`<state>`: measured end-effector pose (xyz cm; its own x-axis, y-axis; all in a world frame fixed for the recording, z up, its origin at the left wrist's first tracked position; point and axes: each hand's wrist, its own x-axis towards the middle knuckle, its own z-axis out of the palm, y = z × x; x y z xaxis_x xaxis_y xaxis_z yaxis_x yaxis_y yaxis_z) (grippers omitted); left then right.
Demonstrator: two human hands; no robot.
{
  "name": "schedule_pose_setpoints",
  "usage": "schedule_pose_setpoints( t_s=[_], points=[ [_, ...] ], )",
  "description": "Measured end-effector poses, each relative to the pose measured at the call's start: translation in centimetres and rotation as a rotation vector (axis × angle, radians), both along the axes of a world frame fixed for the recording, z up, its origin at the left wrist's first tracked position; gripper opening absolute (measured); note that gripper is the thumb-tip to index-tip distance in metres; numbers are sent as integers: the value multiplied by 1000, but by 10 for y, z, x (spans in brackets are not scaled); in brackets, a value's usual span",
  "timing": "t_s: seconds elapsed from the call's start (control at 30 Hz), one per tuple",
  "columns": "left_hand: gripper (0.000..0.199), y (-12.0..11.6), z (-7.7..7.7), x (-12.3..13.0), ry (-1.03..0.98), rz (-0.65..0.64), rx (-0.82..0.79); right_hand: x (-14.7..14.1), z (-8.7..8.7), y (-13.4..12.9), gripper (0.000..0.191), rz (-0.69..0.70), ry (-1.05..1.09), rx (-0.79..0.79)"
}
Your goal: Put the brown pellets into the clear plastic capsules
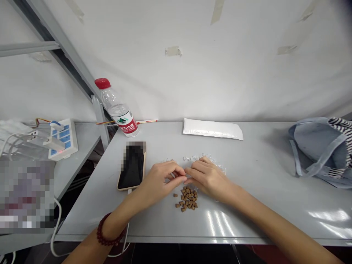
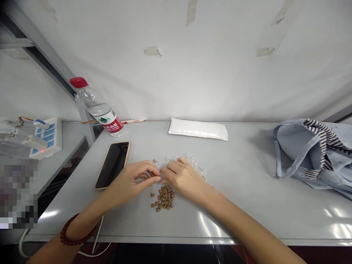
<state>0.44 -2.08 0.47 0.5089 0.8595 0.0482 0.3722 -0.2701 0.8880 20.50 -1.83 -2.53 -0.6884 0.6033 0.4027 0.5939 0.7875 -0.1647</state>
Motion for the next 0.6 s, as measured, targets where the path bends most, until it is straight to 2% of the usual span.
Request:
schedule_pose_setpoints(
  t_s=[0.1, 0.33, 0.47, 0.6],
  points=[
    [8, 0, -2, 1, -15, 23, -45, -2, 0, -2, 34, -11, -15, 38],
    [13, 4, -4, 5, -83, 103, -306, -5, 3, -8, 30, 18, -85, 169],
    [12, 7, -7, 6, -66, 74, -240, -6, -6, -8, 32, -9, 65, 236],
    [14, 8, -9, 6, -58, -24, -133, -7, -11, -8, 41, 4, 137, 194]
  ],
)
